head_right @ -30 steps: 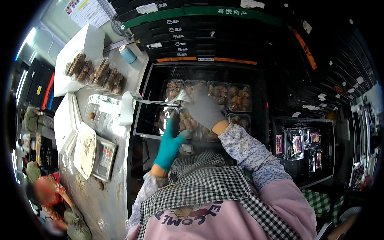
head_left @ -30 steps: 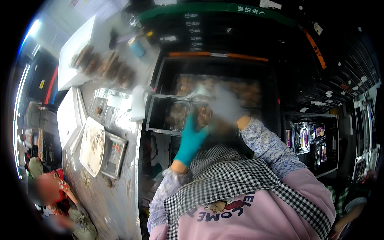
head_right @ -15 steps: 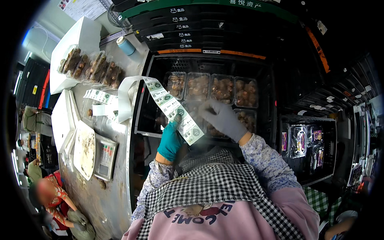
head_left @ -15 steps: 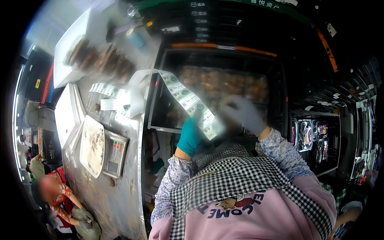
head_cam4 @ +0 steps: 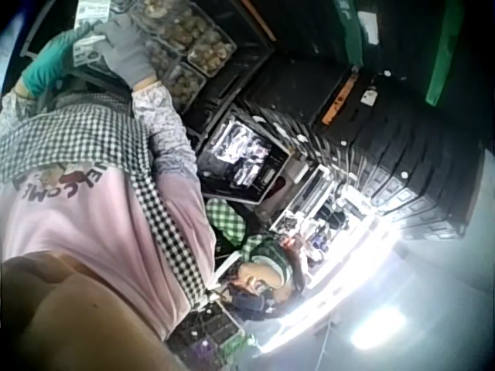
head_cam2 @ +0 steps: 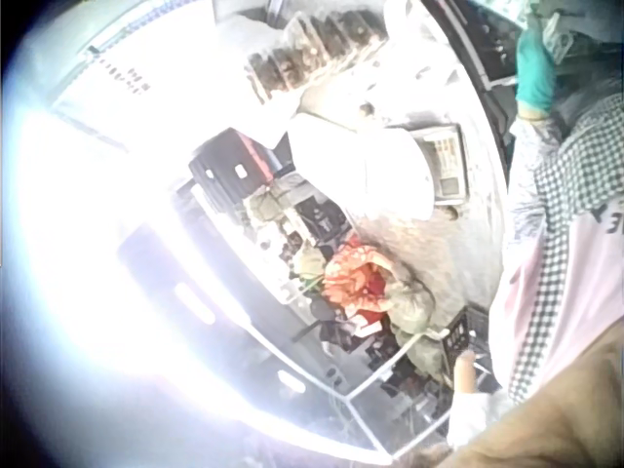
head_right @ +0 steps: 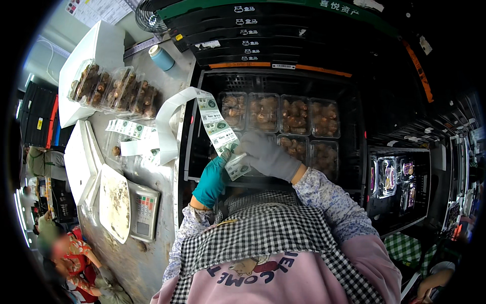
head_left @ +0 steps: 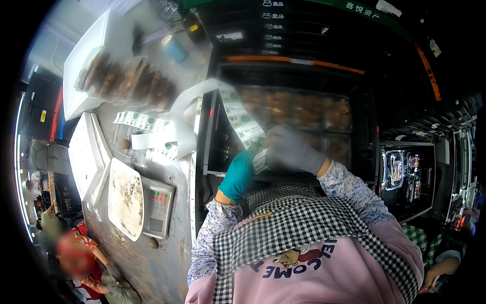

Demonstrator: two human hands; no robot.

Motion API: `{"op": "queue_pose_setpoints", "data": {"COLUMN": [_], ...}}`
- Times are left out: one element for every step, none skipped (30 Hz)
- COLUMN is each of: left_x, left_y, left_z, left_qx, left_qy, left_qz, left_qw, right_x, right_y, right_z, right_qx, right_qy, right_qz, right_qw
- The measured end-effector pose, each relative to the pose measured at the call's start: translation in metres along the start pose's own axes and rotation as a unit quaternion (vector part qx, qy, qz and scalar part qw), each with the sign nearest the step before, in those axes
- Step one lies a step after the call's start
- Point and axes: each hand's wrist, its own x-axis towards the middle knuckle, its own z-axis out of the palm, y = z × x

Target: The person sorts brown potatoes from a large pile on a metal table into clear plastic containers. They place the filled containers into a refrigerated display case and apply labels to them. The person also uses a digital scale to weigh the potatoes during the process.

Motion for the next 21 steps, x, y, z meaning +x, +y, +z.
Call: {"op": "queue_pose_setpoints", "data": {"left_x": [0.001, 0.004, 0.006, 0.01, 0.013, 0.021, 0.026, 0.031, 0.035, 0.038, 0.046, 0.057, 0.062, 0.066, 0.07, 0.061, 0.052, 0.041, 0.036, 0.028, 0.022], "left_y": [0.006, 0.007, 0.007, 0.003, 0.0, -0.014, -0.023, -0.023, -0.024, -0.024, -0.038, -0.068, -0.075, -0.081, -0.08, -0.076, -0.063, -0.036, -0.024, -0.005, -0.004], "left_z": [-0.002, -0.007, -0.013, -0.018, -0.023, -0.028, -0.032, -0.035, -0.038, -0.042, -0.05, -0.065, -0.077, -0.09, -0.099, -0.111, -0.119, -0.121, -0.103, -0.103, -0.105], "left_qx": [-0.12, -0.116, -0.112, -0.115, -0.119, -0.129, -0.14, -0.158, -0.177, -0.196, -0.156, -0.118, -0.165, -0.212, -0.256, -0.105, 0.05, 0.226, -0.145, -0.119, -0.12], "left_qy": [0.002, 0.005, 0.008, 0.01, 0.011, 0.012, 0.013, 0.012, 0.013, 0.014, 0.027, 0.042, 0.057, 0.076, 0.092, 0.159, 0.225, 0.3, 0.348, 0.314, 0.324], "left_qz": [-0.061, -0.079, -0.098, -0.098, -0.097, -0.077, -0.057, -0.078, -0.099, -0.12, -0.059, 0.003, 0.008, 0.015, 0.023, 0.025, 0.007, -0.061, 0.077, 0.084, 0.071], "left_qw": [0.991, 0.99, 0.989, 0.989, 0.988, 0.989, 0.988, 0.984, 0.979, 0.973, 0.986, 0.992, 0.985, 0.974, 0.962, 0.981, 0.973, 0.925, 0.923, 0.938, 0.936], "right_x": [0.005, 0.01, 0.017, 0.022, 0.025, 0.027, 0.029, 0.031, 0.033, 0.035, 0.037, 0.04, 0.042, 0.045, 0.047, 0.05, 0.055, 0.062, 0.073, 0.081, 0.086], "right_y": [0.002, -0.001, -0.008, -0.011, -0.011, -0.008, -0.006, -0.005, -0.004, -0.003, -0.004, -0.005, -0.004, -0.003, 0.0, 0.003, 0.012, 0.026, 0.043, 0.061, 0.084], "right_z": [0.004, 0.004, 0.001, 0.0, 0.002, 0.005, 0.008, 0.01, 0.011, 0.013, 0.011, 0.011, 0.01, 0.009, 0.01, 0.011, 0.012, 0.01, 0.009, 0.009, 0.019], "right_qx": [0.009, 0.028, 0.047, 0.066, 0.057, 0.048, 0.04, 0.028, 0.017, 0.007, 0.03, 0.053, 0.073, 0.139, 0.203, 0.265, 0.279, 0.291, 0.304, 0.315, 0.285], "right_qy": [-0.002, 0.015, 0.031, 0.048, 0.041, 0.033, 0.025, 0.025, 0.024, 0.023, 0.031, 0.037, 0.047, 0.064, 0.082, 0.098, 0.099, 0.102, 0.095, 0.093, 0.079], "right_qz": [-0.005, 0.014, 0.033, 0.052, 0.053, 0.055, 0.056, 0.057, 0.057, 0.056, 0.046, 0.034, 0.025, 0.065, 0.105, 0.143, 0.221, 0.3, 0.372, 0.443, 0.428], "right_qw": [1.0, 0.999, 0.998, 0.995, 0.996, 0.997, 0.997, 0.998, 0.998, 0.998, 0.998, 0.997, 0.996, 0.986, 0.97, 0.948, 0.929, 0.903, 0.872, 0.834, 0.854]}}
